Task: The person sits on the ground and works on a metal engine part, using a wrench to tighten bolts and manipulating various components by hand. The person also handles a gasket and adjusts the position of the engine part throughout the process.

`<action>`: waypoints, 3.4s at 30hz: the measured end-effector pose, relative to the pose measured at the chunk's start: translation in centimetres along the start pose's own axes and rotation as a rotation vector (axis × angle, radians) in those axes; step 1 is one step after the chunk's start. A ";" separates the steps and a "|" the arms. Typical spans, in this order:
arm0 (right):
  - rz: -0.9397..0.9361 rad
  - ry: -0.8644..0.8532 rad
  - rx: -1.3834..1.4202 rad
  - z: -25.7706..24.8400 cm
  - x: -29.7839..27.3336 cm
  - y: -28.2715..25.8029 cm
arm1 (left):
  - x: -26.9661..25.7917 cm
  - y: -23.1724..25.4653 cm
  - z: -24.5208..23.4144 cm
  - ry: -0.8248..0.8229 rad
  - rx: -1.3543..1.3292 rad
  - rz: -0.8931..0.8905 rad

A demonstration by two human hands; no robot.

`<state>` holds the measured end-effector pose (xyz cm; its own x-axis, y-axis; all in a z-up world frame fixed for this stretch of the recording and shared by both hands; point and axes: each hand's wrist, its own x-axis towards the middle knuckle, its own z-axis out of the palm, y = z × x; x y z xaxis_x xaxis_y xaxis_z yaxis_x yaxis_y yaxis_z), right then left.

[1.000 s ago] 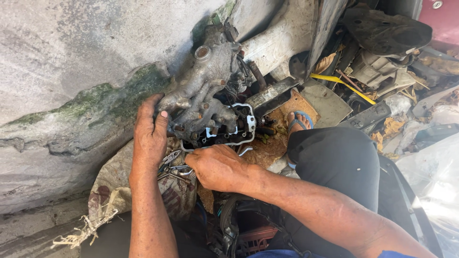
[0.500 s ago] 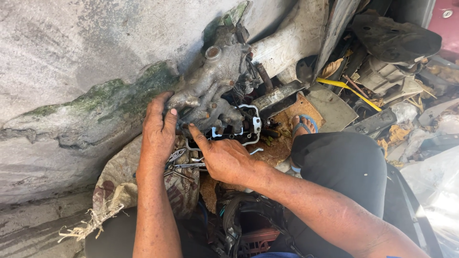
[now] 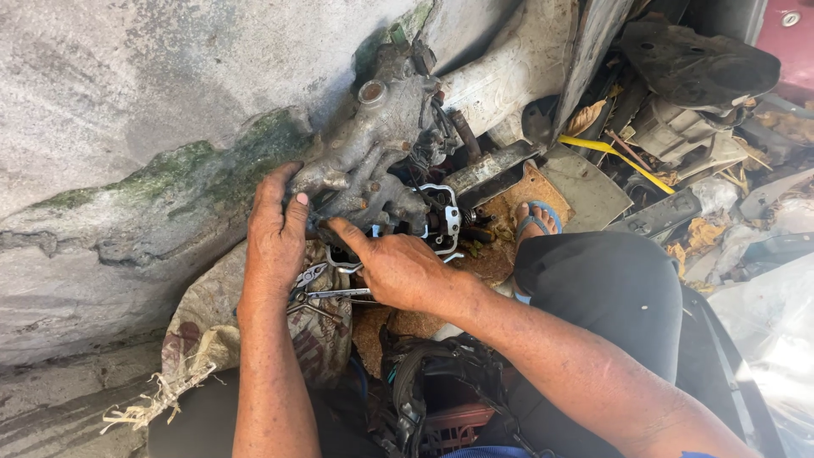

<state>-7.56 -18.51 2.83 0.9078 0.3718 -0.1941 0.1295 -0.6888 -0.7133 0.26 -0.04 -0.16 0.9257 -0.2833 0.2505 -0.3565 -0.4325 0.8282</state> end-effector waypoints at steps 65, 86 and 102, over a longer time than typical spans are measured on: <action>-0.118 0.431 0.272 3.4 5.9 3.4 | -0.7 1.4 -0.4 0.069 -0.268 -0.131; 0.382 0.490 0.315 -12.4 2.4 5.5 | -3.5 -3.9 7.3 0.198 -0.310 -0.460; 0.542 0.624 0.261 -12.5 20.8 25.0 | -2.9 -5.5 9.0 0.307 -0.368 -0.389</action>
<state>19.54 -35.76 -10.66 0.8805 -0.4290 -0.2015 -0.4109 -0.4790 -0.7757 -1.62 -4.56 -9.96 0.9927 0.1192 -0.0172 0.0310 -0.1153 0.9928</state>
